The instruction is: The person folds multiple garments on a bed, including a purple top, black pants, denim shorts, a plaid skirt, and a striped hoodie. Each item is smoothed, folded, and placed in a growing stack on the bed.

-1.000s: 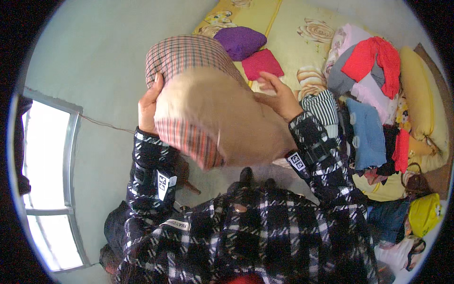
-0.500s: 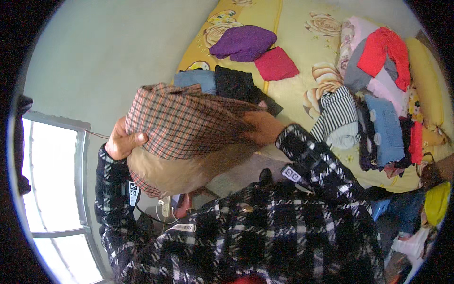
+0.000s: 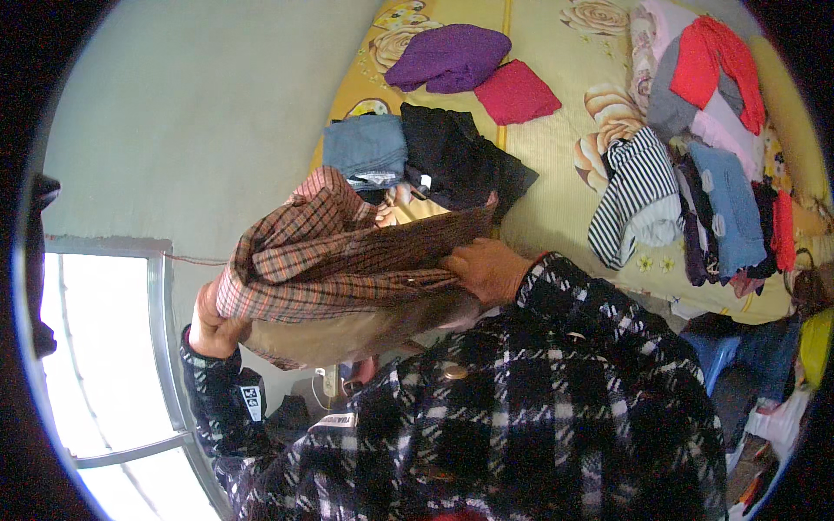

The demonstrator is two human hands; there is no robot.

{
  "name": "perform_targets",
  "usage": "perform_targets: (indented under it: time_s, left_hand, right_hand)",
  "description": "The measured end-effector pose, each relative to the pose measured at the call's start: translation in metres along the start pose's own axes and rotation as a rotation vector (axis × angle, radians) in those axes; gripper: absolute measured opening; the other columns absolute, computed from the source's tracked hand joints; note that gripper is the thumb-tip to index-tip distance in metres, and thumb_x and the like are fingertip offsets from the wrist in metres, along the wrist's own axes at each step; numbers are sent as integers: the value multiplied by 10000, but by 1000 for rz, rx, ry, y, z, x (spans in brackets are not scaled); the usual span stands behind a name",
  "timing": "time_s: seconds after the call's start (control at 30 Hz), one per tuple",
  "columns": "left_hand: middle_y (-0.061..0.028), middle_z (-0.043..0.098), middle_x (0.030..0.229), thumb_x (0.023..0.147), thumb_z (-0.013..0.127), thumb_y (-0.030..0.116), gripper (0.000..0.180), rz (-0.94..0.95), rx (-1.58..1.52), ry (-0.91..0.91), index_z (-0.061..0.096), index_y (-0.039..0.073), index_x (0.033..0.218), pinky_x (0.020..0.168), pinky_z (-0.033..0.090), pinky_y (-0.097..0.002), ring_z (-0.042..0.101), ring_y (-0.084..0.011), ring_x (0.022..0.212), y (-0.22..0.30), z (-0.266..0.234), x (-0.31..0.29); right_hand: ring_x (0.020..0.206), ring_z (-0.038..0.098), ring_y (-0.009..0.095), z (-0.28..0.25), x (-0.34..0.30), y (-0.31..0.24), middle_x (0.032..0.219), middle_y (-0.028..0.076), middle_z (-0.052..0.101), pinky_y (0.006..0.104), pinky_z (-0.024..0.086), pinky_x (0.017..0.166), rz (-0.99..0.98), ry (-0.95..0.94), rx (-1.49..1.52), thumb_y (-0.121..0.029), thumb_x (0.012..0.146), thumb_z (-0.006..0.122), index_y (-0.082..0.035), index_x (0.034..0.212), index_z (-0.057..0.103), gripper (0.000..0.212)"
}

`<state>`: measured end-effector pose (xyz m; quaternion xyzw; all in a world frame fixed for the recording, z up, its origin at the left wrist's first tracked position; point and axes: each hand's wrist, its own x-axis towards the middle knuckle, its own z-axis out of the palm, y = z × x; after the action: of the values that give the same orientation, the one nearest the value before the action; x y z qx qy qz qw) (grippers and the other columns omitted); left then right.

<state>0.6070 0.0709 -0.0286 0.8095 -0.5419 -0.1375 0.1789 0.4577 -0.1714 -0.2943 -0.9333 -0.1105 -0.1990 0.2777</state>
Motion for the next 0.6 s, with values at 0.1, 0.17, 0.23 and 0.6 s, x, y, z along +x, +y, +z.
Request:
perform_targets:
  time_s: [0.1,0.17,0.23,0.6]
  left_hand:
    - [-165,561,725,672,526,51,255,196,274,126,513,-35,912,597,442,-340,555,-322,630,9,-4,-9]
    - [-181,574,769,662,513,32,282,205,234,189,518,-42,933,623,452,-338,569,-341,666,14,-7,-12]
    - [-191,599,845,671,511,11,316,271,211,108,522,-52,981,682,467,-319,598,-337,745,19,-11,-13]
    - [-178,596,805,636,528,15,298,322,314,91,534,-35,929,637,475,-331,599,-334,676,27,-12,-28]
  right_hand:
    - [785,552,306,-10,6,3,873,118,544,388,458,681,5,108,-82,-221,692,609,-26,958,540,337]
    - [858,554,309,-17,14,8,1002,150,512,372,459,749,-105,353,22,-151,682,609,-24,946,550,299]
    - [926,548,312,-24,20,10,1119,175,458,357,456,801,-119,496,87,-79,670,600,-23,944,557,283]
    - [838,554,367,-18,24,9,992,197,504,387,472,714,65,238,123,-27,696,529,-6,943,485,252]
